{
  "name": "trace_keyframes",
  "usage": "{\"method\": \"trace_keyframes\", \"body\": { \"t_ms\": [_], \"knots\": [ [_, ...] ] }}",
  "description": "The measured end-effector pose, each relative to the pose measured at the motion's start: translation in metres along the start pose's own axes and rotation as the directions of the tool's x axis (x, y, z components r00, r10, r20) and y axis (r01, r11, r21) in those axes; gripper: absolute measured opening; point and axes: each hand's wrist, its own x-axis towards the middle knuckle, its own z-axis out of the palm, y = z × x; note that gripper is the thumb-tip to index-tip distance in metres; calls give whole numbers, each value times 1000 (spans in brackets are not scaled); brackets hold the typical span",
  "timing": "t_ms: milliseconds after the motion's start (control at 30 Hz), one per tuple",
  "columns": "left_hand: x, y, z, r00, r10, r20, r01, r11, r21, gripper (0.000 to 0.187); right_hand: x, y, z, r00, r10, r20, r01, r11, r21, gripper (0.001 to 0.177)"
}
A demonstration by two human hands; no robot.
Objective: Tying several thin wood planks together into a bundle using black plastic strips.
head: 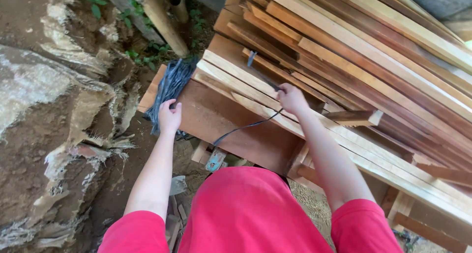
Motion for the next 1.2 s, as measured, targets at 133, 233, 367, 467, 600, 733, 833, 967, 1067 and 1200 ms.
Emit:
{"method": "trace_keyframes", "body": {
  "t_ms": [133,233,367,467,600,733,833,967,1067,1200],
  "knots": [
    [-35,36,17,961,187,-203,-161,977,139,24,-17,54,-45,998,43,-55,-45,998,-34,26],
    [-69,54,57,907,288,-308,-197,935,294,21,-32,78,-65,990,129,-62,-132,990,-51,27],
    [-114,61,133,995,62,-76,-73,987,-142,20,-45,74,-77,985,130,-110,-149,971,-188,29],
    [-146,79,198,980,-167,104,195,905,-379,31,-44,81,-78,980,128,-152,-169,938,-303,26],
    [-186,91,270,676,-433,596,726,249,-641,67,-27,126,-51,989,39,-145,-76,963,-257,21],
    [-220,123,318,613,-430,663,728,-18,-685,92,8,171,-28,989,-96,-111,93,995,-33,34],
    [-232,153,344,540,-489,685,671,-242,-701,101,18,161,-37,966,217,138,-209,976,-64,71],
    [-251,175,366,517,-496,697,605,-365,-708,108,15,169,-32,870,348,348,-323,937,-132,116],
    [-250,198,367,553,-452,700,616,-343,-709,108,15,160,-40,852,358,381,-307,933,-189,122],
    [-244,240,354,533,-492,688,646,-288,-707,104,15,150,-45,812,368,453,-276,926,-257,121]
  ]
}}
